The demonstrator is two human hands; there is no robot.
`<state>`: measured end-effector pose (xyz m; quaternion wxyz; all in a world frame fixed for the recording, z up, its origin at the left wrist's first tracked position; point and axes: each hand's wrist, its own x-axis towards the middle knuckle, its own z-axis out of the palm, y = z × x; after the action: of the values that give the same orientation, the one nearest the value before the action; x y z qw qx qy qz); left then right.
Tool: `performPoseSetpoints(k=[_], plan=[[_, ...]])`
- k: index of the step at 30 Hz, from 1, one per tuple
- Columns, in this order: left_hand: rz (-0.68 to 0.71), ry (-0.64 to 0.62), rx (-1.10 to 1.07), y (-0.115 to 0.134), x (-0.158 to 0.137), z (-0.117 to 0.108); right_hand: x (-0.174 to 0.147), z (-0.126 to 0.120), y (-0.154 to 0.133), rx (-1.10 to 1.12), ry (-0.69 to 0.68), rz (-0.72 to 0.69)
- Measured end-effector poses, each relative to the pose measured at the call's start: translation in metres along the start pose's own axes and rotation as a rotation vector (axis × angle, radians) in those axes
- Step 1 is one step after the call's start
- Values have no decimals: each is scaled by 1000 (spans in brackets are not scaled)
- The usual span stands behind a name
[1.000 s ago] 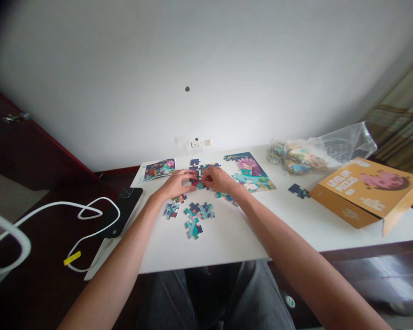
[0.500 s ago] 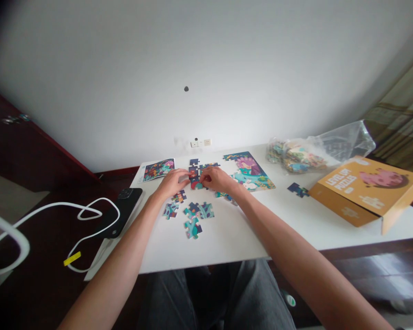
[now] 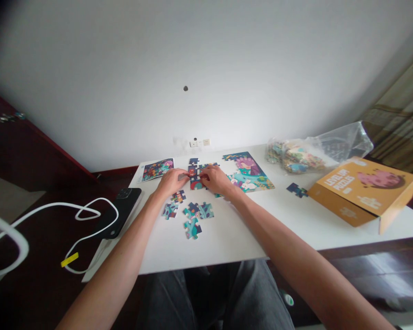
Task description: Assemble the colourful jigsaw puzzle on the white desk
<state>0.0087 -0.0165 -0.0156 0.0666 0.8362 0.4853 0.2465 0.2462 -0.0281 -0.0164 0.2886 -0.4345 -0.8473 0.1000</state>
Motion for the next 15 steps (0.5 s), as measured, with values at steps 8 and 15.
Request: performPoseSetpoints(k=[8, 15], plan=[[40, -28, -51, -6, 2, 1, 1, 6, 2, -62, -15, -9], [-13, 7, -37, -3, 0, 0, 4, 8, -3, -14, -68, 96]])
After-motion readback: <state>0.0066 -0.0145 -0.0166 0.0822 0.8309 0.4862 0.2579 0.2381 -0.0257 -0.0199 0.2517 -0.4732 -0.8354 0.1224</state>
